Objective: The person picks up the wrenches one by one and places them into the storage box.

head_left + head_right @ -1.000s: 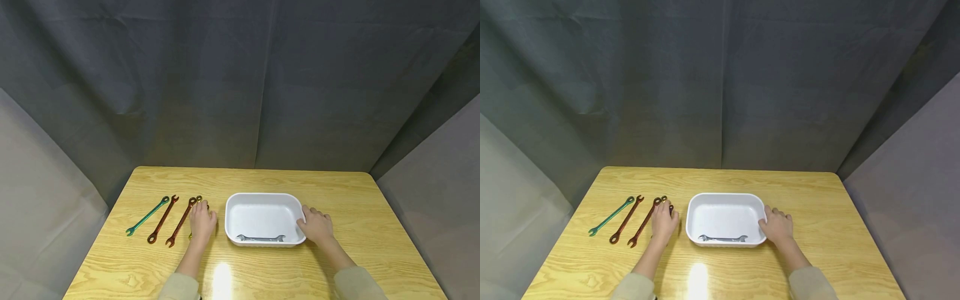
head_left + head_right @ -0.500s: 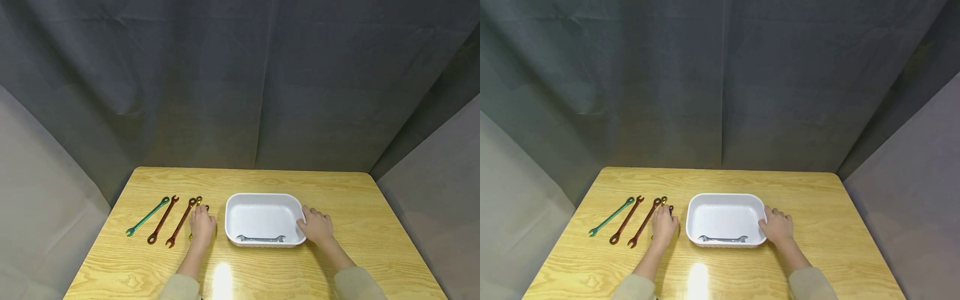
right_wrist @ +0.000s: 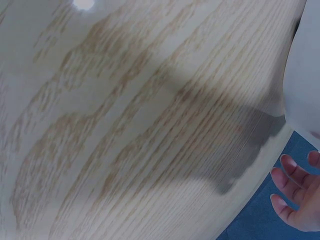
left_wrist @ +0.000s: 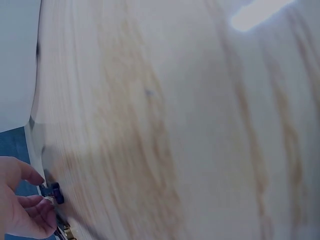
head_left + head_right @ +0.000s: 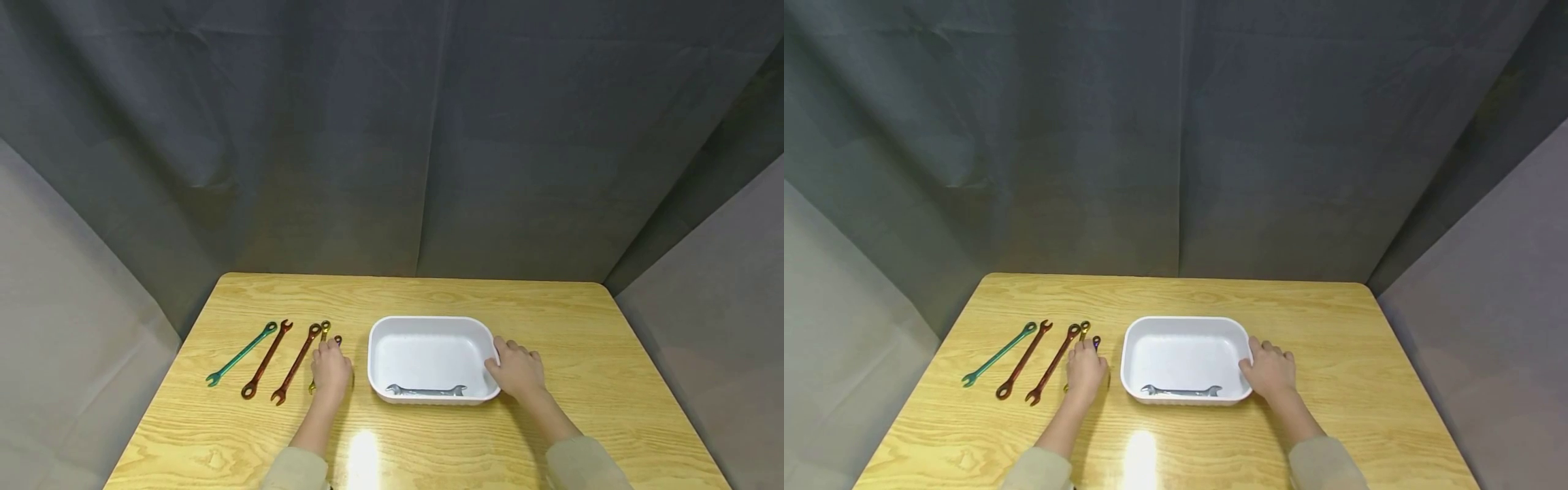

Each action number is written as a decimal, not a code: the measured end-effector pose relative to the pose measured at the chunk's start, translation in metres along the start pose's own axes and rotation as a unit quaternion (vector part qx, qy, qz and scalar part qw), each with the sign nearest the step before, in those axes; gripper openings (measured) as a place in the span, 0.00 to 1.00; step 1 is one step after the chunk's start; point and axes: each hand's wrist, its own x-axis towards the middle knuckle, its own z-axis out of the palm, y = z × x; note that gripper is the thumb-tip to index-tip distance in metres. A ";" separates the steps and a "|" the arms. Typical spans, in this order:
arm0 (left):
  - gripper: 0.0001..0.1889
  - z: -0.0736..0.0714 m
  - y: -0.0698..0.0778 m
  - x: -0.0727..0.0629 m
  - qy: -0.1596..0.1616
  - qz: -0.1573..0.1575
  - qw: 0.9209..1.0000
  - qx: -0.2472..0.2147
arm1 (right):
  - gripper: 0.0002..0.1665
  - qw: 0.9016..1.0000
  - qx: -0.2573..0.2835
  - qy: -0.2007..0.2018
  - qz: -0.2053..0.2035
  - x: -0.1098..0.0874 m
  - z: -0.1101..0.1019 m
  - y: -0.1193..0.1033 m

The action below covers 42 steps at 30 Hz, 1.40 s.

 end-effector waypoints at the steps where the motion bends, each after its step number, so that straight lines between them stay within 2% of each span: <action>1: 0.18 0.000 0.000 0.000 -0.001 -0.001 1.000 0.000 | 0.30 1.000 0.000 0.001 0.000 0.000 0.000 0.000; 14: 0.15 -0.003 0.007 0.001 -0.031 -0.023 0.999 0.026 | 0.29 1.000 -0.001 0.002 -0.002 0.000 0.001 0.001; 24: 0.13 -0.005 0.014 0.006 -0.048 -0.054 0.997 0.014 | 0.30 1.000 -0.001 0.001 -0.001 0.001 0.001 0.001; 35: 0.11 -0.005 0.015 0.009 -0.042 -0.047 0.997 0.052 | 0.30 1.000 -0.002 -0.004 -0.003 0.002 0.001 0.002; 42: 0.13 -0.005 0.015 0.010 -0.055 -0.045 0.996 0.062 | 0.30 1.000 -0.004 -0.005 -0.003 0.001 0.000 0.002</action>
